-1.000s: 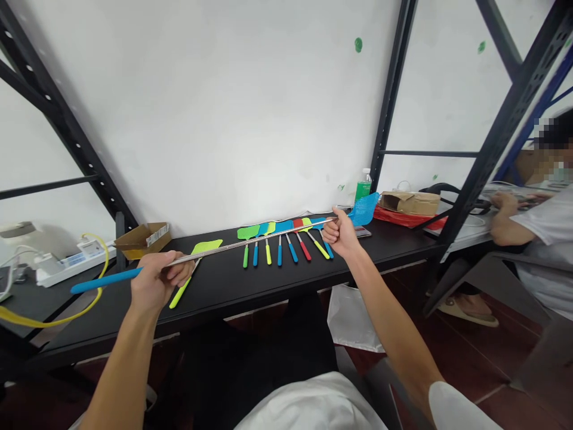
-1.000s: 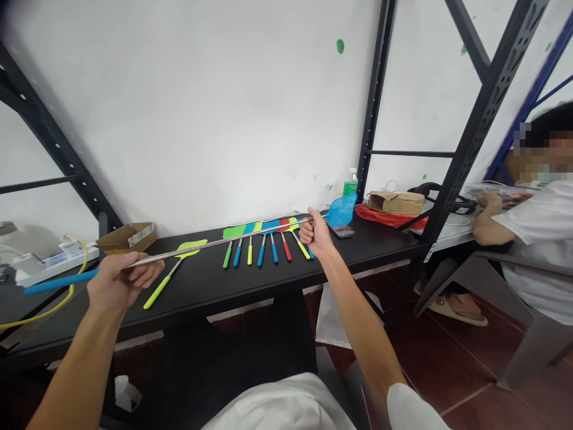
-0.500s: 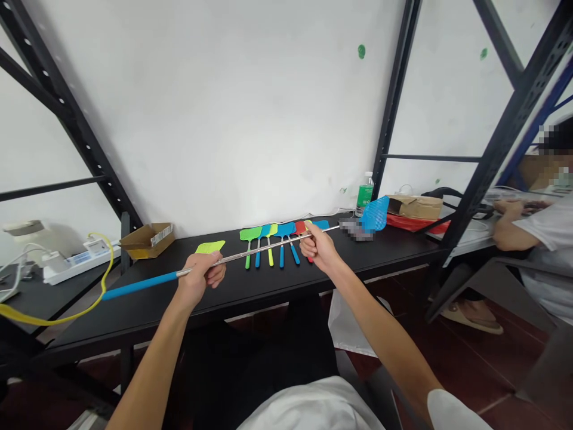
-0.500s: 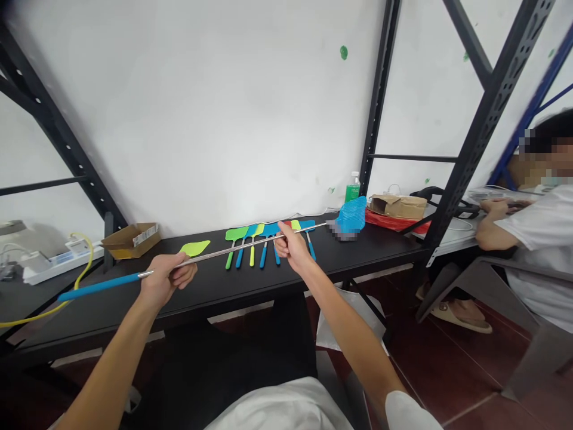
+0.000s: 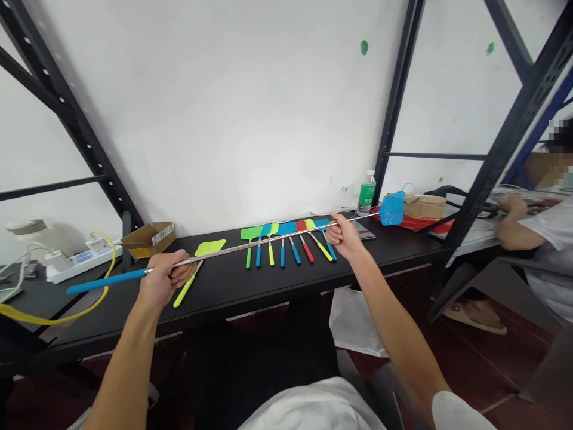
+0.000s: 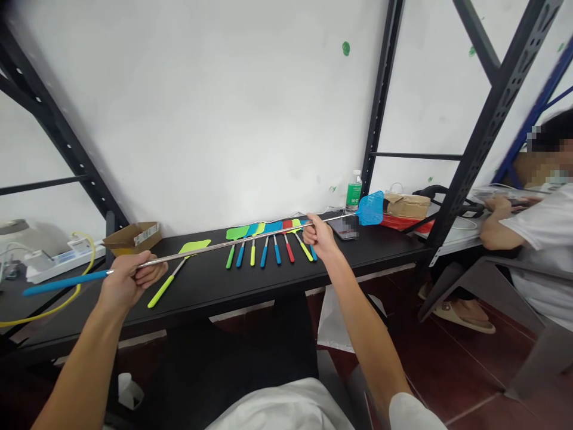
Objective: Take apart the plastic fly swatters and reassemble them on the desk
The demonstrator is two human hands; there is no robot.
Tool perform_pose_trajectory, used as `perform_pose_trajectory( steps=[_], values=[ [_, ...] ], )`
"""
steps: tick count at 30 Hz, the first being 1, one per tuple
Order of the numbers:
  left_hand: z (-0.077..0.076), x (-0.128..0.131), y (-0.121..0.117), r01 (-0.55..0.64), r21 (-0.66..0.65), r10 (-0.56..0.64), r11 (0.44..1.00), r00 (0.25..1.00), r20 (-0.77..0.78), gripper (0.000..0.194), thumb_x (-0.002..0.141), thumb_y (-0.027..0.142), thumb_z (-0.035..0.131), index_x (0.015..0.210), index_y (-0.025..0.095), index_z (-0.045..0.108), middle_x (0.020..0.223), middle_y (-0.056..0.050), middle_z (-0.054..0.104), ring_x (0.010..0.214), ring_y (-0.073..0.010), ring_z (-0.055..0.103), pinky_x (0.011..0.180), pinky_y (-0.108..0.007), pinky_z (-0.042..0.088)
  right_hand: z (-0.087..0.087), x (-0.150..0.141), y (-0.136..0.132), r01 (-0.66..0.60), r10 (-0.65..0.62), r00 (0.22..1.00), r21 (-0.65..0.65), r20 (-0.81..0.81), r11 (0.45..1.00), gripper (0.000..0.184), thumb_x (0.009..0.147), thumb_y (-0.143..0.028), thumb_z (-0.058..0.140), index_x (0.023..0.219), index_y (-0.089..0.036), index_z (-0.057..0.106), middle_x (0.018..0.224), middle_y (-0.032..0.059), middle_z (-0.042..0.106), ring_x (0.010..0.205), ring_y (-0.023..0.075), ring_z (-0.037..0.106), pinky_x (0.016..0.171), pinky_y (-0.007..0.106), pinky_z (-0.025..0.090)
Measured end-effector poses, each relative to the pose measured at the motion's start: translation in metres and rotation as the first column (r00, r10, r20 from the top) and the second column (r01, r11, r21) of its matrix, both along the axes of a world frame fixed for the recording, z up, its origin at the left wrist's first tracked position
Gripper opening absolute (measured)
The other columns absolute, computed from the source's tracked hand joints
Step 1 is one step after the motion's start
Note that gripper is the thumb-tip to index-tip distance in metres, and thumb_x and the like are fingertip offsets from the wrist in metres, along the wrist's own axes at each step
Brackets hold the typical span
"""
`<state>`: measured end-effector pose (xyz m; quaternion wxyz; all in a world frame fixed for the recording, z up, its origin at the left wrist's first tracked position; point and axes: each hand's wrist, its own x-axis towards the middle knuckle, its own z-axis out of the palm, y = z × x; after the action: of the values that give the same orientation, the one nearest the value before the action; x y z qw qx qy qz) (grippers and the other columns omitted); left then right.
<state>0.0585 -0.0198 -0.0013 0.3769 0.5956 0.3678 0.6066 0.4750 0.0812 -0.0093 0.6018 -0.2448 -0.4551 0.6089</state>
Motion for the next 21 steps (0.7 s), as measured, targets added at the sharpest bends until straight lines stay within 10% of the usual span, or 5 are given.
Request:
perform_pose_trajectory(
  steps=[21],
  values=[
    [0.006,-0.014,0.003,-0.352,-0.037,0.342,0.935,0.869,0.358,0.045,0.088,0.045,0.04,0.052,0.019,0.038,0.038,0.005,0.028,0.034,-0.0072,0.026,0.05,-0.028,0.036,-0.015,-0.013,0.012,-0.016,0.016,1.0,-0.102,-0.002,0.995,0.035,0.082,-0.05,0.068,0.07,-0.02,0.054,0.047,-0.0062,0.041,0.036,0.0062,0.031,0.036,0.021,0.023]
  ],
)
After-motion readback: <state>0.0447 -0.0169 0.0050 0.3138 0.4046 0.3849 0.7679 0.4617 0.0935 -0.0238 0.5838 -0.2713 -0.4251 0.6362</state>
